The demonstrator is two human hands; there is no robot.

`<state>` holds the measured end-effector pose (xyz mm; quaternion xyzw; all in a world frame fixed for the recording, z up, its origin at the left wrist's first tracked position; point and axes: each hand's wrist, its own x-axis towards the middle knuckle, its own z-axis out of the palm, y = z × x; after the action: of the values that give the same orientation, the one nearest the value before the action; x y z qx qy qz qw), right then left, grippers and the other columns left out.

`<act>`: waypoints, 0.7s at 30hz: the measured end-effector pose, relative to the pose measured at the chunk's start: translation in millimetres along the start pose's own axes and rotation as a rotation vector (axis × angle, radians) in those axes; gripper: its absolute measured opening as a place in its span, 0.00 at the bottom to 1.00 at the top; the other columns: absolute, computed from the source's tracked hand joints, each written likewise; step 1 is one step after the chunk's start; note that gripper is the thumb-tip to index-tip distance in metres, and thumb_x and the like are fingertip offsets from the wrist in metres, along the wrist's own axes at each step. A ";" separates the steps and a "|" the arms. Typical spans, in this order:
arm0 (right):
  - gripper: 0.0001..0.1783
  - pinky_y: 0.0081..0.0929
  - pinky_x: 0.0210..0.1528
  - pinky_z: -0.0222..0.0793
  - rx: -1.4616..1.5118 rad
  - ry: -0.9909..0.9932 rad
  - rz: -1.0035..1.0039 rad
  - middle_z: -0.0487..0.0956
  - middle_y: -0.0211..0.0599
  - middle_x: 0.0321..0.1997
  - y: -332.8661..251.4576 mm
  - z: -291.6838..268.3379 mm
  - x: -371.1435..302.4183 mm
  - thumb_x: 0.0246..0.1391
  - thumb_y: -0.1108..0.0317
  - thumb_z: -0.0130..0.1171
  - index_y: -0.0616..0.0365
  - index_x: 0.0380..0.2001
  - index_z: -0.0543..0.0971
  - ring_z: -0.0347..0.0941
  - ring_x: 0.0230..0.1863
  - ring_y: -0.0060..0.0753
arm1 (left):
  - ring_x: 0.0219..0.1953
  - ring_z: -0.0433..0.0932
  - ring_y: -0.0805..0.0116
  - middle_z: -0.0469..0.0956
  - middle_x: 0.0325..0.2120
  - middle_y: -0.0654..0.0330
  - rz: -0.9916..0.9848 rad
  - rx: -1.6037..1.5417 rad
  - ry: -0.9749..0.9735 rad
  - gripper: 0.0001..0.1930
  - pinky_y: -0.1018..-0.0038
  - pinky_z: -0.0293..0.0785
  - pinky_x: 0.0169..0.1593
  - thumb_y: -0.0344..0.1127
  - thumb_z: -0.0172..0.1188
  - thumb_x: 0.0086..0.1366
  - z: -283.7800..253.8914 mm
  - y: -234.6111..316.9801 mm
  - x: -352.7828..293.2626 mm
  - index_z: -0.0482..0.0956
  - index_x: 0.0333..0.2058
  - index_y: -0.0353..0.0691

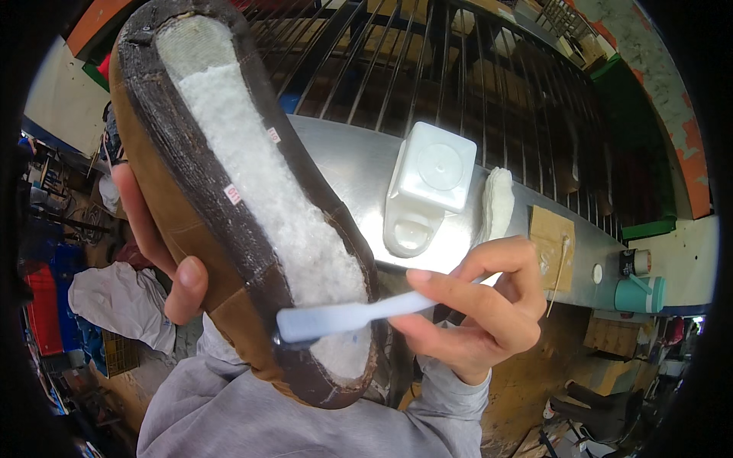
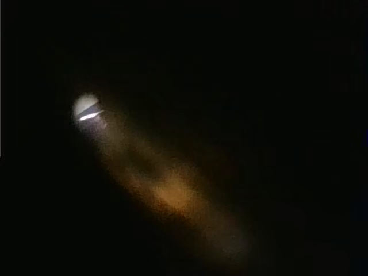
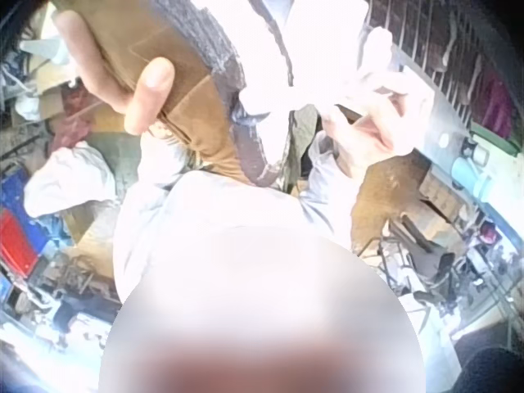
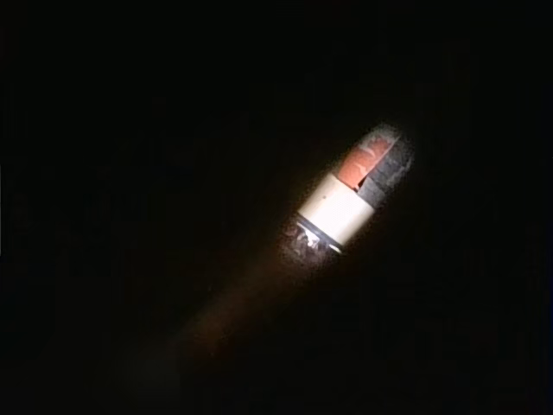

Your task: The person prepares a small amount of white paste on a cardboard piece, then uses a toothbrush to apply the paste to the sole and edges of a brown shoe. The person repeatedly dips the brush into a white container and scrubs the shoe surface.

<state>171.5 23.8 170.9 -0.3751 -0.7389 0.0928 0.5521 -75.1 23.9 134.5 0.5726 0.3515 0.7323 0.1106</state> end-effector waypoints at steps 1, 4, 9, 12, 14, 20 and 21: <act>0.25 0.21 0.31 0.57 -0.042 0.007 -0.014 0.71 0.24 0.30 -1.4 -0.4 2.8 0.21 0.59 0.84 0.48 0.32 0.92 0.66 0.32 0.22 | 0.78 0.37 0.45 0.45 0.77 0.45 -0.002 -0.022 -0.005 0.52 0.46 0.38 0.77 0.44 0.65 0.56 -0.6 0.8 -0.7 0.49 0.75 0.38; 0.26 0.23 0.31 0.58 -0.101 -0.001 -0.035 0.71 0.25 0.30 -5.9 -2.5 11.6 0.20 0.61 0.84 0.49 0.33 0.91 0.66 0.31 0.24 | 0.78 0.41 0.46 0.46 0.76 0.45 0.045 0.050 -0.009 0.51 0.49 0.41 0.77 0.44 0.64 0.56 0.6 3.8 -3.7 0.48 0.75 0.37; 0.28 0.24 0.32 0.57 -0.135 0.037 -0.094 0.70 0.25 0.30 -7.0 -5.9 22.1 0.20 0.59 0.84 0.49 0.34 0.91 0.66 0.31 0.26 | 0.76 0.46 0.49 0.47 0.76 0.44 0.070 0.075 0.005 0.51 0.53 0.47 0.76 0.45 0.63 0.56 4.8 5.9 -5.9 0.48 0.75 0.36; 0.28 0.25 0.34 0.57 -0.055 0.021 -0.107 0.71 0.24 0.30 0.7 -6.1 25.9 0.19 0.56 0.84 0.47 0.34 0.91 0.66 0.31 0.26 | 0.76 0.49 0.51 0.48 0.75 0.44 0.075 0.080 0.018 0.51 0.56 0.51 0.76 0.45 0.62 0.56 6.4 6.0 -6.0 0.48 0.75 0.35; 0.28 0.25 0.34 0.57 0.005 -0.009 -0.113 0.71 0.23 0.29 5.8 -5.7 26.0 0.18 0.55 0.84 0.46 0.33 0.91 0.66 0.31 0.25 | 0.75 0.52 0.52 0.49 0.75 0.44 0.078 0.077 0.031 0.51 0.57 0.53 0.75 0.45 0.61 0.57 7.0 5.5 -5.8 0.48 0.75 0.35; 0.26 0.25 0.35 0.57 0.069 -0.057 -0.111 0.71 0.19 0.28 12.2 -6.4 18.7 0.17 0.52 0.84 0.42 0.30 0.92 0.66 0.31 0.24 | 0.74 0.58 0.55 0.51 0.74 0.43 0.069 0.054 0.077 0.51 0.62 0.60 0.75 0.46 0.60 0.57 7.9 -0.9 -3.5 0.48 0.75 0.33; 0.26 0.25 0.35 0.57 0.076 -0.058 -0.112 0.71 0.19 0.28 12.4 -6.9 17.5 0.18 0.52 0.84 0.41 0.30 0.92 0.66 0.31 0.24 | 0.74 0.59 0.55 0.51 0.74 0.43 0.070 0.049 0.075 0.50 0.63 0.62 0.74 0.46 0.60 0.57 6.9 -1.2 -3.1 0.48 0.75 0.33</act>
<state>181.3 42.1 179.7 -0.3090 -0.7704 0.1007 0.5485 -68.1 25.6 132.0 0.5592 0.3530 0.7479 0.0573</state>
